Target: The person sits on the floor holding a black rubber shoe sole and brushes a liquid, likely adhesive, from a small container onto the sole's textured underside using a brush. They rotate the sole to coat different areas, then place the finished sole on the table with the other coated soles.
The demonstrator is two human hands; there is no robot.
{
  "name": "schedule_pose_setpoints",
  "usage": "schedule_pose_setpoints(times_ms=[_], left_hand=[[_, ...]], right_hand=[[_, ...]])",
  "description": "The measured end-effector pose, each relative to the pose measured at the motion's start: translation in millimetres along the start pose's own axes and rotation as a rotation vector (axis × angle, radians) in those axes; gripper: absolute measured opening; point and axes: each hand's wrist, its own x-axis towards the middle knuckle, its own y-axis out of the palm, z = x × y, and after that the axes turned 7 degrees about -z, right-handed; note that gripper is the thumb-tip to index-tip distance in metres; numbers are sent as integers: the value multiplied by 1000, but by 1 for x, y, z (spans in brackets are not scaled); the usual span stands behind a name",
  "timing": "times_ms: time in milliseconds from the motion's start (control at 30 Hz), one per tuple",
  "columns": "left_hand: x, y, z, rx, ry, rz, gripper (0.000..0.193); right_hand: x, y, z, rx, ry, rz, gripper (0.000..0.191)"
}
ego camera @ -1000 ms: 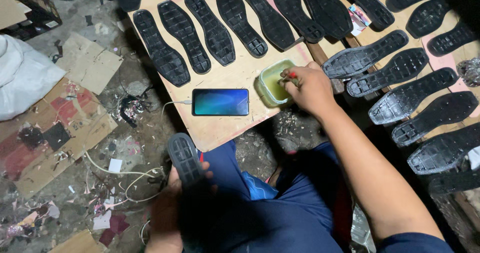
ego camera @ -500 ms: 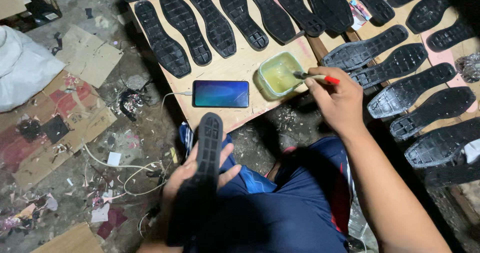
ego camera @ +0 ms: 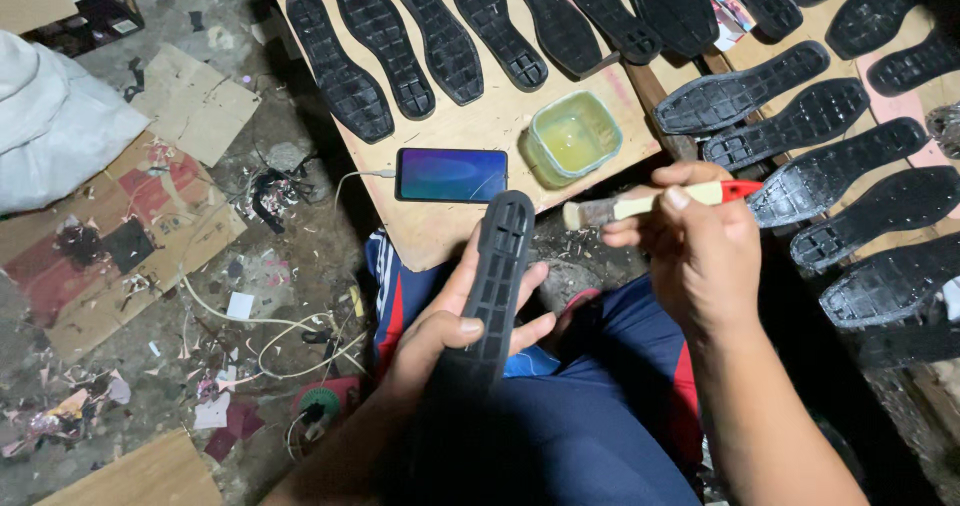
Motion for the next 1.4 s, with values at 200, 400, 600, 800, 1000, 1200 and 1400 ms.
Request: schedule_pose_setpoints(times_ms=[200,400,600,800,1000,1200,1400], left_hand=[[2,22,-5,146,-37,-3,120],[1,17,3,185,-21,-19,122],[-4,7,0,70,-101,-1,126],[4,9,-4,141,-159,27,127],[-3,13,-6,224,-152,47,124],[-1,16,-7,282,-153,46,126],[-6,10,-5,228,-142,52,126]], right_hand=[[-34,28,-7,-19,-174,29,16],[-51,44,-9,-155,-322,76,12],[-68,41,-1,-479,-511,201,14],[-58,41,0,-594,-685,159,17],[-61,43,-3,-601,-647,52,16],[-58,37,-9,-568,-690,43,15],[-61,31,-8,-596,-713,48,15]])
